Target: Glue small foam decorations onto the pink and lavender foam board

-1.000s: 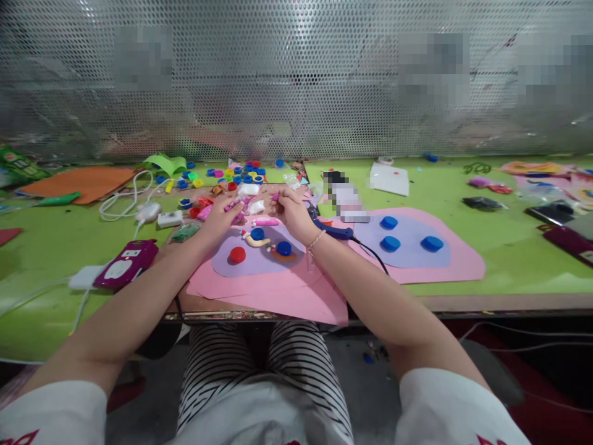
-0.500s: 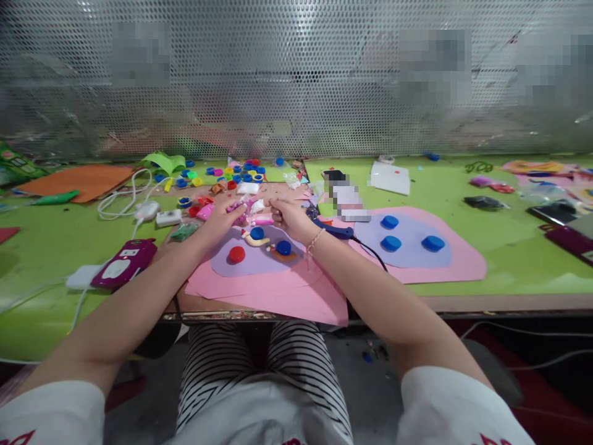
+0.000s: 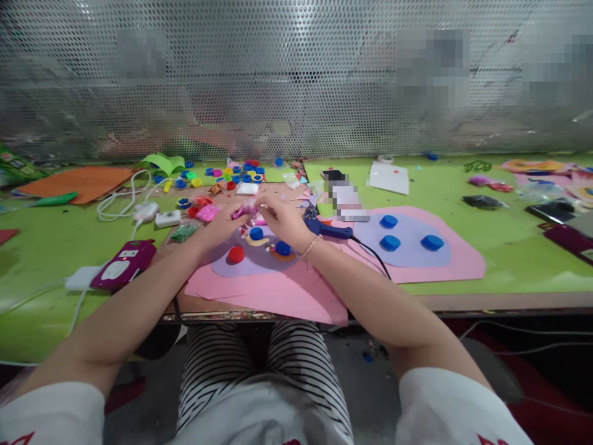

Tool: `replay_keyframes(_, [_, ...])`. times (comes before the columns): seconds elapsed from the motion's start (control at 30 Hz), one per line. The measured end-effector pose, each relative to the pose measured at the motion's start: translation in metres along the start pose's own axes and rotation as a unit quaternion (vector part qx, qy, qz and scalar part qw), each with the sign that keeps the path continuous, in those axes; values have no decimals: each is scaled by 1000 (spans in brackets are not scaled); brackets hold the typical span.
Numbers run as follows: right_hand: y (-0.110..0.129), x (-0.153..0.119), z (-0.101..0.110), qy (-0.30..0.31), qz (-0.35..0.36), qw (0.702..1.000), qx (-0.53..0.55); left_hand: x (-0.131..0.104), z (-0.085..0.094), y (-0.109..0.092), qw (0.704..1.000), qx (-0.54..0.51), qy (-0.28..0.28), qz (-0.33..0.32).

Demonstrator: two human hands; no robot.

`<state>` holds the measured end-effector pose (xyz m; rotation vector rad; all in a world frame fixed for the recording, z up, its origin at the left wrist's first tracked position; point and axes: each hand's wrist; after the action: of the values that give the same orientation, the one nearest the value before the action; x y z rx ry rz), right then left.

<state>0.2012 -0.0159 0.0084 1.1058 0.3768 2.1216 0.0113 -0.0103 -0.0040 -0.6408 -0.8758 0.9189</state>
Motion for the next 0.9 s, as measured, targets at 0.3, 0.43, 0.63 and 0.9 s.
replay_keyframes(0.3, [-1,1,0,5,5,1000,-5,0,3,-2,1000,-27,11,-2])
replay_keyframes(0.43, [2,1,1,30,-14,999,0,0,6,-6,999,-34,18,-17])
replay_keyframes(0.63, [-4,4,2,94,-5,995,28,0,6,-13,999,-11,-34,16])
replay_keyframes(0.9, [-5,3,-2,70,-9,997,19,-1,5,-20,995,-61,-49,68])
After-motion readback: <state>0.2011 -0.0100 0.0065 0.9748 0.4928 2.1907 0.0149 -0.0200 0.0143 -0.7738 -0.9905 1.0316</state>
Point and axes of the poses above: each hand's wrist, its own x-axis towards the middle knuckle, its own z-axis out of the back of the hand, y = z × x, and after that the axes turned 1 degree about y, right-handed
